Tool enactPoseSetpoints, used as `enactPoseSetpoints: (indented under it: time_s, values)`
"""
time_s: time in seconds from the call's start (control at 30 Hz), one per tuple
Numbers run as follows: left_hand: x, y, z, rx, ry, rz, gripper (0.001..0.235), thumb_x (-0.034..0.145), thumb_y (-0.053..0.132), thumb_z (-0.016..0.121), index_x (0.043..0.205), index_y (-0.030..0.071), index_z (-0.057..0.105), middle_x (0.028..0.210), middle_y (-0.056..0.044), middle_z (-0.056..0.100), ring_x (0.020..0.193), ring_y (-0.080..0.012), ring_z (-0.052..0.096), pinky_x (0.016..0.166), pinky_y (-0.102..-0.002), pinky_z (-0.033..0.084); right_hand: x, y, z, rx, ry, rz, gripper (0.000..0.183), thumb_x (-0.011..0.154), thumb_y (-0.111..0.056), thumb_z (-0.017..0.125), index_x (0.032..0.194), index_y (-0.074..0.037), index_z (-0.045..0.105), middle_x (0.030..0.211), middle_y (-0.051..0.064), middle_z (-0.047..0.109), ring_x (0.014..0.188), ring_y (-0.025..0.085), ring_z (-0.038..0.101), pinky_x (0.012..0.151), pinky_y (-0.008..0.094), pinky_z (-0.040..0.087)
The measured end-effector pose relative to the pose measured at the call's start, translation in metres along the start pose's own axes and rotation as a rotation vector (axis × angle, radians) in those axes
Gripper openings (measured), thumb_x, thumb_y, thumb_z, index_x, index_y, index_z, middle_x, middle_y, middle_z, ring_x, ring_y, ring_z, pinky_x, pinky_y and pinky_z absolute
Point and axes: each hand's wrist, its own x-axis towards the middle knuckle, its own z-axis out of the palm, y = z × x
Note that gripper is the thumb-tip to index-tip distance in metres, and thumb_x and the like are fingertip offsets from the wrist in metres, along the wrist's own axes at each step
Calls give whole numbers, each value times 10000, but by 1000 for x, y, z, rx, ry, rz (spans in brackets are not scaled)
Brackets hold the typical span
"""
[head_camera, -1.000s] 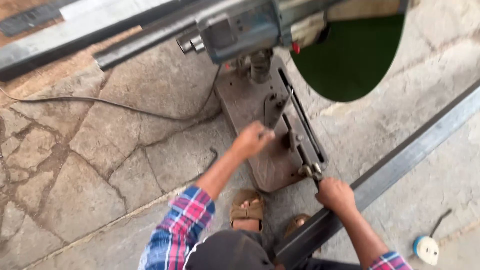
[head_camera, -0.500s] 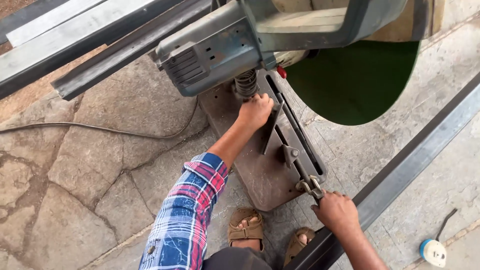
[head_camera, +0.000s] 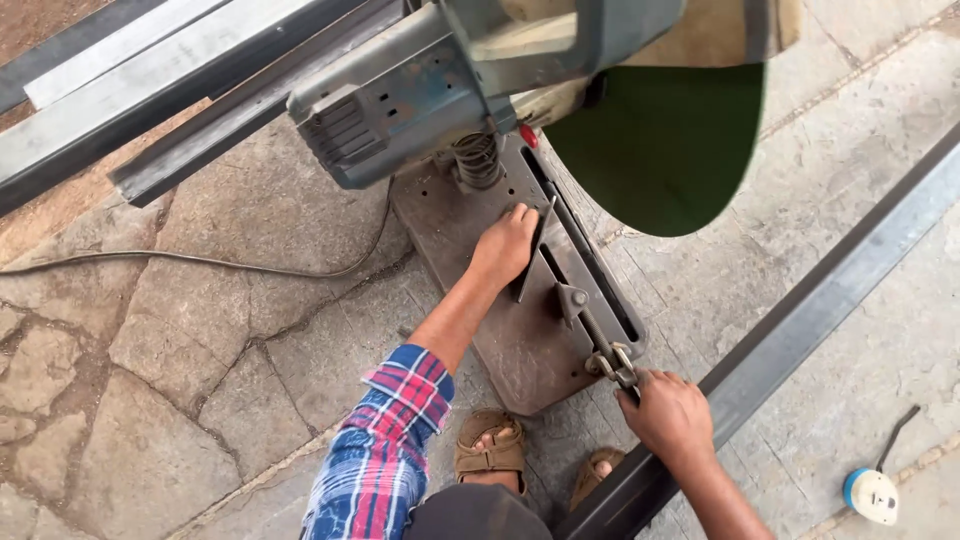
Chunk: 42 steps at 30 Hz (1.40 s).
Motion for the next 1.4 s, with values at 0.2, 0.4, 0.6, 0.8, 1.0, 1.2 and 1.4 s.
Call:
enactPoseSetpoints:
  time_s: [0.2,0.4,0.6,0.8,1.0,1.2,1.4]
  values:
    - [19,4,-10,23,-255,-251,86,1027,82,446,1051,48,521,1117,-174,656,1028,-377,680,840,-483,574,-4,-1,-5,65,67,-3,391,868,-473,692,995,-105,730,984,96,743,1014,271,702,935,427,529]
    - [13,-8,11,-96,-164,-148,90,1008,75,465,1003,10,527,1069,-272,663,989,-468,668,844,-550,540,-1,4,5,122,105,5,360,865,-451,688,962,-106,730,971,97,744,1000,276,700,917,431,531]
    - [25,12,-12,-132,-103,-389,247,899,216,683,959,-17,627,982,-289,708,975,-482,676,855,-554,538,-1,2,1,89,128,-10,358,876,-450,677,949,-105,738,959,90,747,1003,257,703,924,424,528]
    - [20,13,2,-108,-44,-611,364,878,355,745,952,2,694,952,-277,717,923,-476,696,778,-551,570,-4,3,4,119,132,1,364,860,-444,686,973,-105,755,939,103,743,979,262,707,915,430,529]
    - [-19,12,6,-167,-34,-571,355,947,346,715,897,-5,713,931,-276,719,917,-474,690,808,-538,559,-4,7,7,144,165,-28,361,862,-437,690,948,-93,757,911,115,742,962,280,706,908,438,530]
    - [-98,84,-72,-424,-69,-494,394,858,213,640,1176,-16,682,1061,-252,689,955,-408,699,867,-468,557,-3,11,7,137,135,-25,364,865,-447,693,932,-95,754,920,122,737,937,296,700,877,443,539]
    - [-86,53,-97,-38,160,-341,355,919,280,713,1154,14,736,1166,-208,663,1062,-384,630,896,-496,511,-8,19,12,183,308,-115,328,828,-397,734,917,-82,758,915,124,747,949,297,699,861,441,536]
